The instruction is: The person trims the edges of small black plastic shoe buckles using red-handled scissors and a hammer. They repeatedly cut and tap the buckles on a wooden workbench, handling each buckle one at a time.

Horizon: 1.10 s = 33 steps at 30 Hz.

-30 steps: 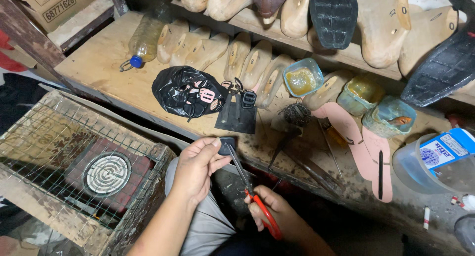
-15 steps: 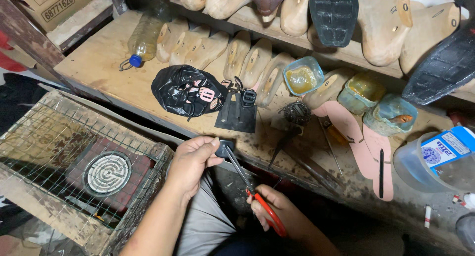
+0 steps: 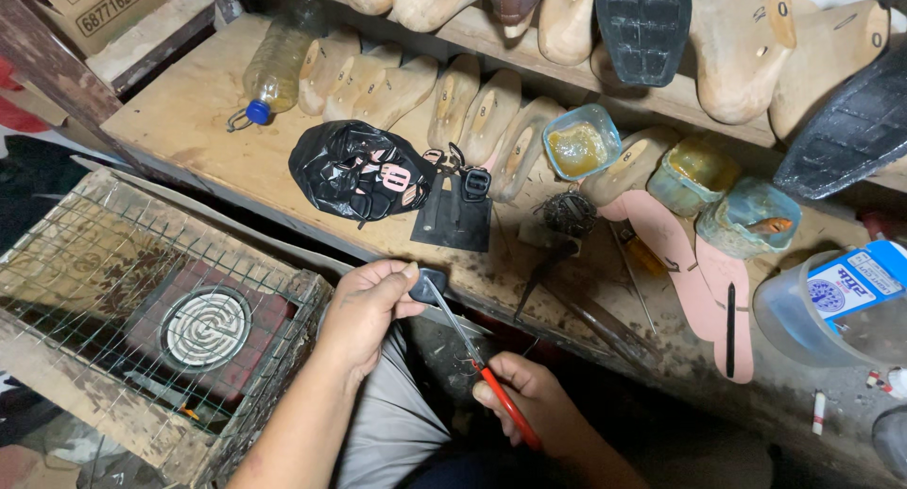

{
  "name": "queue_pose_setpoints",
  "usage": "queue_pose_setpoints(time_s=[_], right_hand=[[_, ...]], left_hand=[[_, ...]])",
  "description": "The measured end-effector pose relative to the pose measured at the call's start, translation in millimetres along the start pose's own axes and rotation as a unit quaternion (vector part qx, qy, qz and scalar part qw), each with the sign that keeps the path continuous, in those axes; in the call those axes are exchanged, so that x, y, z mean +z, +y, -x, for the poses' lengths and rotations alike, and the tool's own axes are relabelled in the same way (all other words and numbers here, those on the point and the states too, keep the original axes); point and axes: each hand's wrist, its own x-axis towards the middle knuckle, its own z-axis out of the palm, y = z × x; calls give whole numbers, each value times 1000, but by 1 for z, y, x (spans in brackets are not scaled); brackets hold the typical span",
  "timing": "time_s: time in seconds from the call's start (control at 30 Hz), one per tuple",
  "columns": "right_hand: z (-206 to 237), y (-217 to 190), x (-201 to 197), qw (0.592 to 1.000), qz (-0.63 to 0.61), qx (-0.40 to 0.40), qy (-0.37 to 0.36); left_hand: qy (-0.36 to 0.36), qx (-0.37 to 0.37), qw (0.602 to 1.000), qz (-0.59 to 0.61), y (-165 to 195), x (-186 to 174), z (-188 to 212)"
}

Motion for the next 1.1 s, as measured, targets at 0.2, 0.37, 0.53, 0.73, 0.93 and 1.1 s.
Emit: queue_pose_setpoints(time_s=[0.2, 0.37, 0.53, 0.73, 0.93, 1.1], right_hand=[[10, -8, 4, 999, 28, 26, 35], [6, 2, 3, 999, 38, 16, 20], [-7, 23, 3, 990, -86, -74, -79], [-11, 32, -1, 978, -122, -115, -121], [-9, 29, -1, 990, -86, -73, -90], [-14, 27, -3, 994, -32, -78, -73]], left_hand=[[-26, 54, 997, -48, -11, -6, -3], [16, 74, 994, -76, -12, -2, -1], [-3, 67, 997, 35, -4, 11, 1], [-32, 48, 995, 79, -10, 23, 8], [-18, 19, 995, 99, -11, 19, 7], [9, 5, 993, 121, -6, 19, 4]])
